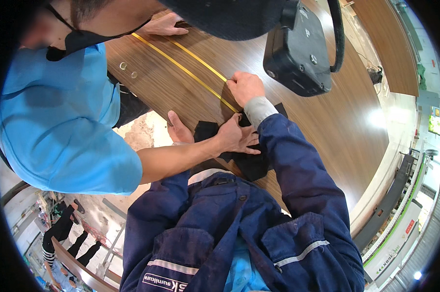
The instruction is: The person wipes a large wooden tabletop with a black cloth, then applies two parallel strips of gold decorative tape along the center. They smooth the tape with the cloth and use a small blade to trim excess tape at the edges.
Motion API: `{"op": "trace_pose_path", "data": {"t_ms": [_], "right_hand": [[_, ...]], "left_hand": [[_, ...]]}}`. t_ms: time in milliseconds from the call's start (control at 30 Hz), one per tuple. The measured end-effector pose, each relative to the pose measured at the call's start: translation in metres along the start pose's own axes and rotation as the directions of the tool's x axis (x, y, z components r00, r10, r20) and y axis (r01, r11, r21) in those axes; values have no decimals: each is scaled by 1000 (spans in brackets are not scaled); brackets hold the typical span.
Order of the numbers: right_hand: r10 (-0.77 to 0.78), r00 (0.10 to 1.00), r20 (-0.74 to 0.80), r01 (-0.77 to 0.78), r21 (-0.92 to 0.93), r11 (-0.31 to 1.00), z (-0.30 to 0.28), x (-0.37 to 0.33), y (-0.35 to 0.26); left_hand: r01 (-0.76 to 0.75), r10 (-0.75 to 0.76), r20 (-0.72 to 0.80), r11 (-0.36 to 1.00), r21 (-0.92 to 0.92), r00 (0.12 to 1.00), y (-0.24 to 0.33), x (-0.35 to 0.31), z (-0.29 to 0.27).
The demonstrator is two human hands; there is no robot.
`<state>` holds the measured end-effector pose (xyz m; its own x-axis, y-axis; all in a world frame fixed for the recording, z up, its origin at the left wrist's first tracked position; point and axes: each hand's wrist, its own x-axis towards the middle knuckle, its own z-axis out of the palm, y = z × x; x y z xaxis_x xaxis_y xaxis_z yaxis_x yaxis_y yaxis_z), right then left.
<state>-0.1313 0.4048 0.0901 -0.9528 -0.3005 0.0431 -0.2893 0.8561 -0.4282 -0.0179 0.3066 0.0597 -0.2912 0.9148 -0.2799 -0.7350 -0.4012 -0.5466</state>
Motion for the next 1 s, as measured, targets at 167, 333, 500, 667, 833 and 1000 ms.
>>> {"op": "trace_pose_path", "data": {"t_ms": [167, 333, 500, 667, 833, 1000], "right_hand": [[-80, 996, 31, 82, -81, 993, -3, -5, 2], [-115, 993, 33, 117, -63, 991, 0, -1, 3], [-38, 993, 113, 4, 284, 959, 5, 2, 14], [-10, 969, 248, 13, -8, 1000, -5, 23, 8], [-70, 973, 219, 71, -1, 997, -16, 70, -8], [-68, 959, 276, 52, 66, 996, -39, 66, 23]], "left_hand": [[39, 17, 175, 949, -312, 984, 7, -5, 1], [36, -31, 38, 991, -126, 999, 13, -4, -2], [-25, 36, 89, 992, -124, 995, 18, -4, -7], [199, -68, 313, 889, -412, 947, 23, -5, -11], [69, -221, 125, -247, -967, 967, 22, 8, -20], [450, -439, 181, 648, -615, 880, 15, 21, -31]]}}
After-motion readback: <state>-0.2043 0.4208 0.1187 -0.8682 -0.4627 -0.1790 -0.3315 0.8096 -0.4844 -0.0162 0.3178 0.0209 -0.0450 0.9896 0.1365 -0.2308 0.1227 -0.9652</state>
